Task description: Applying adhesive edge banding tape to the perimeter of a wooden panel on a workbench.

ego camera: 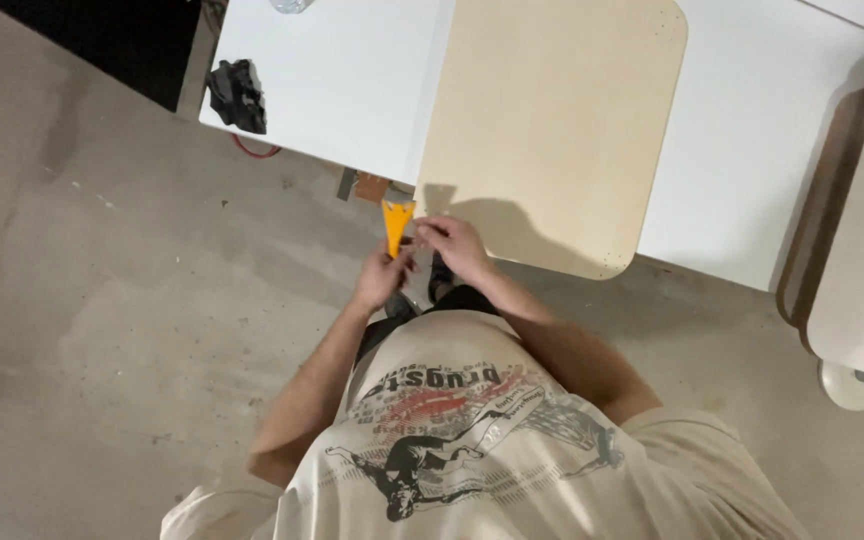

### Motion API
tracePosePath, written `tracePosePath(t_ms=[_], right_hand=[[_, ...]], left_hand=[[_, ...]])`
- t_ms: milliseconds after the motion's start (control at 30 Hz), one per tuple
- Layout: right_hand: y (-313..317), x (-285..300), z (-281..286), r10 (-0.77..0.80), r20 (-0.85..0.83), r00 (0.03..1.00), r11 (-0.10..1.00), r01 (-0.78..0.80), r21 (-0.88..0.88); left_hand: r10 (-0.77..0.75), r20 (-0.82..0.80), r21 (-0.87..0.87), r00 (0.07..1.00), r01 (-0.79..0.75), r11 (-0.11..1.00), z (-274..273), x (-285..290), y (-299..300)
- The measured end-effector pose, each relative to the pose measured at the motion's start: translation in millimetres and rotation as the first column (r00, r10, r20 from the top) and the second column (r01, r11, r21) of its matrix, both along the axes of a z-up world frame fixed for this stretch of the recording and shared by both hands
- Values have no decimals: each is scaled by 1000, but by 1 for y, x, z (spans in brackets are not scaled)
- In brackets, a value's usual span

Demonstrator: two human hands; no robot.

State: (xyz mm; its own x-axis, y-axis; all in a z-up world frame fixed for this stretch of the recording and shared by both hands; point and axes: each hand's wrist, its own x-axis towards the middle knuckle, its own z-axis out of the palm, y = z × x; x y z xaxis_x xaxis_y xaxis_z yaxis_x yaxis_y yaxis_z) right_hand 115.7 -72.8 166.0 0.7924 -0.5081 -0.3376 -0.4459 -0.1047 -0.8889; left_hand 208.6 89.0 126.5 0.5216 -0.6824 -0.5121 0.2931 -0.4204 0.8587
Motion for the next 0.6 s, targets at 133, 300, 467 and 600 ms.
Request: tracePosePath(t_ms=[133,300,467,600], right_hand=[[-21,5,-26,224,-353,908,633,-411,-656],[15,-14,-108,873,96,478,354,-485,-799],[-15,-74,-106,416,40,909,777,-332,-535],[-45,-164,-80,-157,-387,908,986,120,-118]], left_hand=[[258,182,70,949,-274,959,-24,51,44],[20,642,234,767,-221,947,-18,111,29],[-118,782,270,611,-161,949,-16,171,-50],[-145,910,278,388,-315,908,-128,262,-105]])
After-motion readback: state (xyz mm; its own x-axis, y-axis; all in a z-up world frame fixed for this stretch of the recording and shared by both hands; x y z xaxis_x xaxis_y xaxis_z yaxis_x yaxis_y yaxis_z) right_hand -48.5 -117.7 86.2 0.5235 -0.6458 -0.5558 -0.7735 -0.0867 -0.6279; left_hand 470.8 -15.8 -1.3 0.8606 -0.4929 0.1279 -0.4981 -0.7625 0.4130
